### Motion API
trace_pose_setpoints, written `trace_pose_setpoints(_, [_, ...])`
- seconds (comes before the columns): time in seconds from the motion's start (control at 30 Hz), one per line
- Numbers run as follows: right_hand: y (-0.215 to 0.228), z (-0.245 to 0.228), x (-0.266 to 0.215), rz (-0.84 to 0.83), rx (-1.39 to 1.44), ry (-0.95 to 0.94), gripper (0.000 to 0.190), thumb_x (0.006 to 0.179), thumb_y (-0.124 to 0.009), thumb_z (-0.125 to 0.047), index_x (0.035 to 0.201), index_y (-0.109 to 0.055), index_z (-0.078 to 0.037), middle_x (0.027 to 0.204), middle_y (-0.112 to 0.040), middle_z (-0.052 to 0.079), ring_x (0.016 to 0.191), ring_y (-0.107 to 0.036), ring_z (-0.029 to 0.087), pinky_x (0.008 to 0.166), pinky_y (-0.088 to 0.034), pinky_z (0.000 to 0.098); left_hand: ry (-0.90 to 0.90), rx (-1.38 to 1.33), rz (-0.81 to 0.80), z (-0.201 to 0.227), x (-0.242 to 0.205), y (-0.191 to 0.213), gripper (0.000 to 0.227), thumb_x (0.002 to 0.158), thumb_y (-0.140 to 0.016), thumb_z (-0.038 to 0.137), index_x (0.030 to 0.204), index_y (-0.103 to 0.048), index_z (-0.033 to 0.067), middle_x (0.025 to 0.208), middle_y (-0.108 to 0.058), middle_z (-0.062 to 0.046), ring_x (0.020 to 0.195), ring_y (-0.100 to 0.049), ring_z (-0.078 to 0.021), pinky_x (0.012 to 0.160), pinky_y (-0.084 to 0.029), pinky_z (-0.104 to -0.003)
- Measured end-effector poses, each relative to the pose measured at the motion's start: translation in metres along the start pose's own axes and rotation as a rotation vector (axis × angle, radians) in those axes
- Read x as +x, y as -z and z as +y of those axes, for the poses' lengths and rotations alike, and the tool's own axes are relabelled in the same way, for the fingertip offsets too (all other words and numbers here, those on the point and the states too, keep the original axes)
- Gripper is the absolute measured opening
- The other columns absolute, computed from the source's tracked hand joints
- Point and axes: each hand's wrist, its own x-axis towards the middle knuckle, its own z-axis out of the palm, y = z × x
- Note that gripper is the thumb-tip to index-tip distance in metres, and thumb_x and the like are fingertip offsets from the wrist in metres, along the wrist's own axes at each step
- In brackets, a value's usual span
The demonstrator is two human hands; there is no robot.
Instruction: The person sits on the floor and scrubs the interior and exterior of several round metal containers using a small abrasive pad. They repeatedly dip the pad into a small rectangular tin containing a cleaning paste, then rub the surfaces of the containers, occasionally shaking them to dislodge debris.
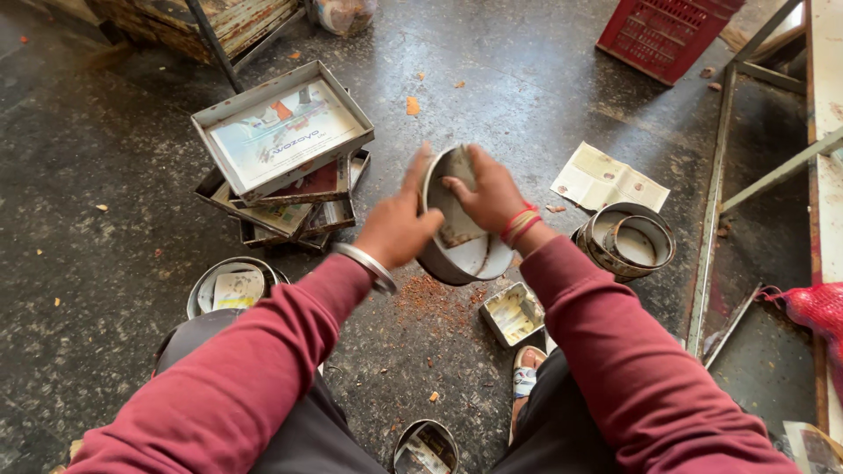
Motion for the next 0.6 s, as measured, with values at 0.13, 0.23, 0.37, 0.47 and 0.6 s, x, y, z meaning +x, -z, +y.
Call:
trace_pose_setpoints(0.13, [0.048,-0.032,0.005,-0.104,-0.29,-0.215,0.05,0.091,-0.072,-0.02,0.132,-0.056,0.001,0.084,-0.07,0.029,0.079,-0.069,0.048,0.072,-0.055,0.0535,0.129,-0.127,0.068,0.006,0.007,0.039,0.091,0.091,-0.052,0.026,0.168,-0.005,0.0316,0.089,-0.073,-0.027,0.076,-0.072,-0.039,0.08,-0.058,-0.047])
trace_pose_setpoints(0.23, [0.054,-0.045,0.008,-0.047,-0.45,-0.284,0.031,0.09,-0.075,-0.022,0.108,-0.061,0.0,0.08,-0.069,0.028,0.074,-0.069,0.048,0.066,-0.056,0.0542,0.161,-0.249,0.098,0.014,0.003,0.047,0.072,0.092,-0.048,0.025,0.163,-0.034,0.0318,0.096,-0.077,-0.024,0.077,-0.069,-0.0361,0.075,-0.057,-0.047])
trace_pose_setpoints(0.37, [0.036,-0.047,0.014,0.077,-0.312,-0.283,0.026,0.094,-0.073,-0.021,0.104,-0.062,0.0,0.084,-0.07,0.028,0.077,-0.069,0.048,0.068,-0.055,0.0529,-0.011,-0.251,0.167,0.016,0.005,0.029,0.066,0.087,-0.053,0.026,0.152,-0.046,0.0229,0.126,-0.071,-0.014,0.09,-0.076,-0.0266,0.088,-0.057,-0.037])
trace_pose_setpoints(0.47, [0.022,-0.053,0.008,0.131,-0.004,-0.107,0.025,0.094,-0.072,-0.019,0.105,-0.062,0.001,0.089,-0.071,0.026,0.082,-0.069,0.047,0.069,-0.055,0.0515,-0.156,-0.247,0.123,0.007,0.015,0.022,0.06,0.095,-0.055,0.027,0.154,-0.049,0.0184,0.144,-0.062,-0.017,0.121,-0.064,-0.0268,0.104,-0.047,-0.035])
trace_pose_setpoints(0.6, [0.025,-0.071,-0.001,-0.154,0.063,0.086,0.028,0.095,-0.073,-0.022,0.103,-0.059,0.002,0.084,-0.068,0.028,0.081,-0.067,0.049,0.07,-0.053,0.0546,-0.294,-0.544,-0.002,-0.013,0.029,0.042,0.05,0.11,-0.046,0.042,0.152,-0.053,0.017,0.148,-0.062,-0.011,0.136,-0.057,-0.0216,0.115,-0.044,-0.034])
